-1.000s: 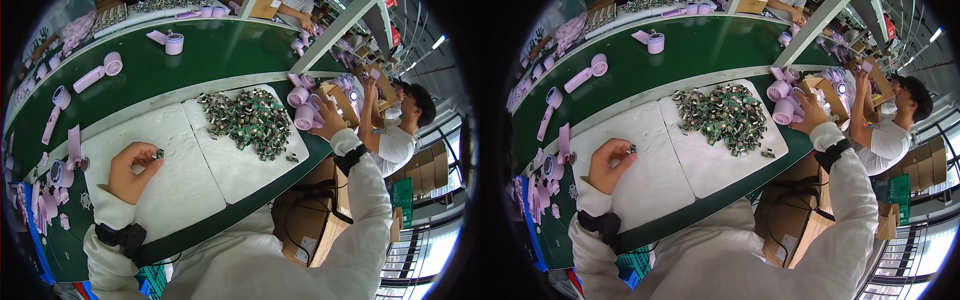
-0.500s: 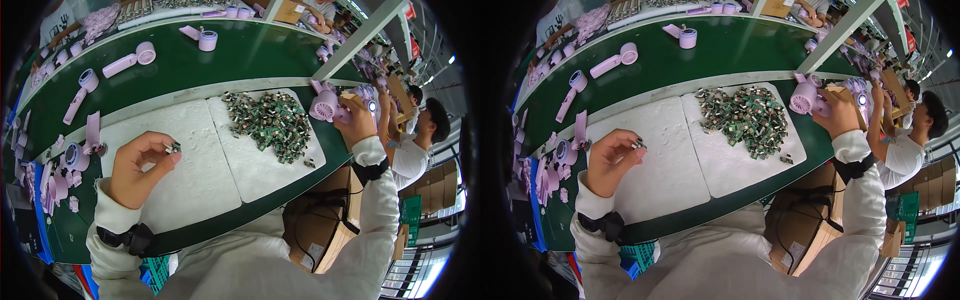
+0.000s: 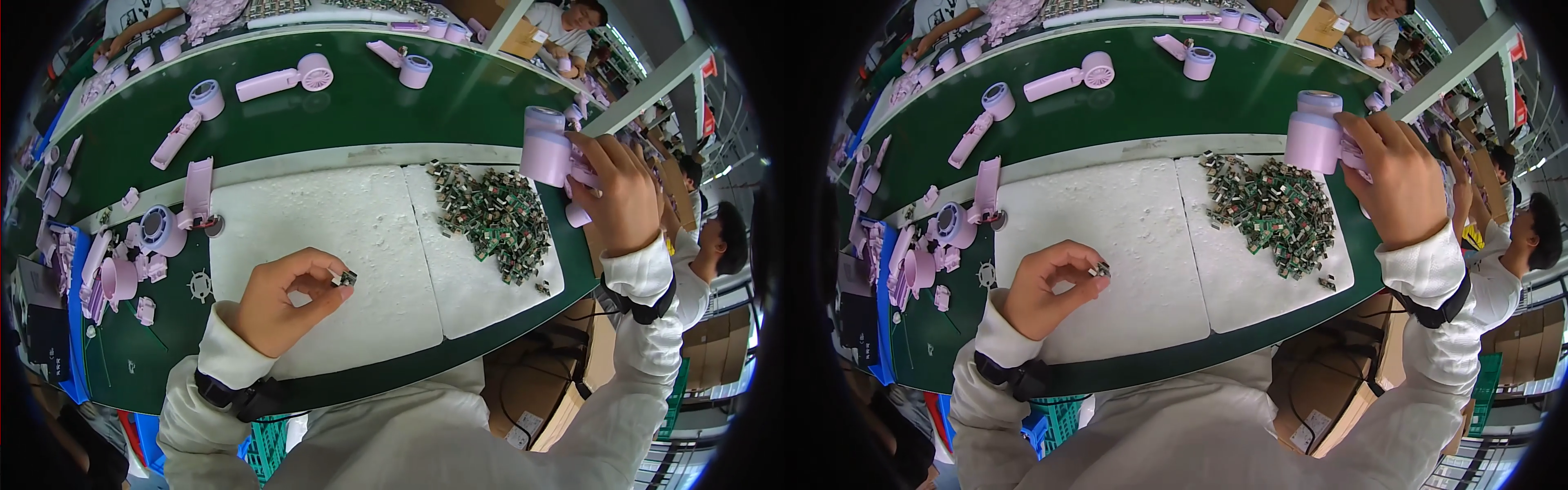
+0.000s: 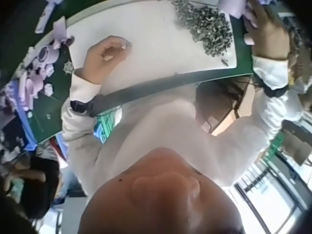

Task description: The person assembles handheld fans by connecting a wire from the fan handle to a circuit board and fitting the board into the housing. This process is repeated multiple times, with the person reaching for new components from the work surface after each assembly.

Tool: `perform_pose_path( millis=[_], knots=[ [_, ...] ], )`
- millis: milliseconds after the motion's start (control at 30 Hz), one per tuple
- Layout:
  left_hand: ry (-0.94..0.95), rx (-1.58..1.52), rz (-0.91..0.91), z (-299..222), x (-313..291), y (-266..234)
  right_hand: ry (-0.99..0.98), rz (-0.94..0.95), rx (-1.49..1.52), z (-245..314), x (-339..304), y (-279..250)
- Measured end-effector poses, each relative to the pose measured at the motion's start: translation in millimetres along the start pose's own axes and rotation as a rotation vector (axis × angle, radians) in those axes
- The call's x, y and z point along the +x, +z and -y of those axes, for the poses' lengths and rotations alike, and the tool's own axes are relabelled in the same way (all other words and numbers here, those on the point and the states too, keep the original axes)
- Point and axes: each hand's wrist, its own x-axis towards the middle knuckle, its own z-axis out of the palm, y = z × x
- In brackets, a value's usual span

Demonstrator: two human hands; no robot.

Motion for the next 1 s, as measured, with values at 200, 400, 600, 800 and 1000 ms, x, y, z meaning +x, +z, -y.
perform_pose_path(
  millis=[200,400,600,800,1000],
  knots=[
    [0.028,0.024,0.005,3,0,2,-0.034,-0.018,0.032,17,8,-3],
    [0.025,-0.036,-0.019,1,0,5,-0.092,-0.024,0.261,87,8,10],
    [0.198,0.07,0.085,-5,1,9,-0.147,-0.076,0.303,139,4,45],
    [0.21,0.099,0.155,-4,0,10,-0.037,0.06,0.332,189,-23,41],
    [0.121,0.045,-0.007,6,-1,11,-0.148,0.171,0.663,184,-28,18]
  ],
)
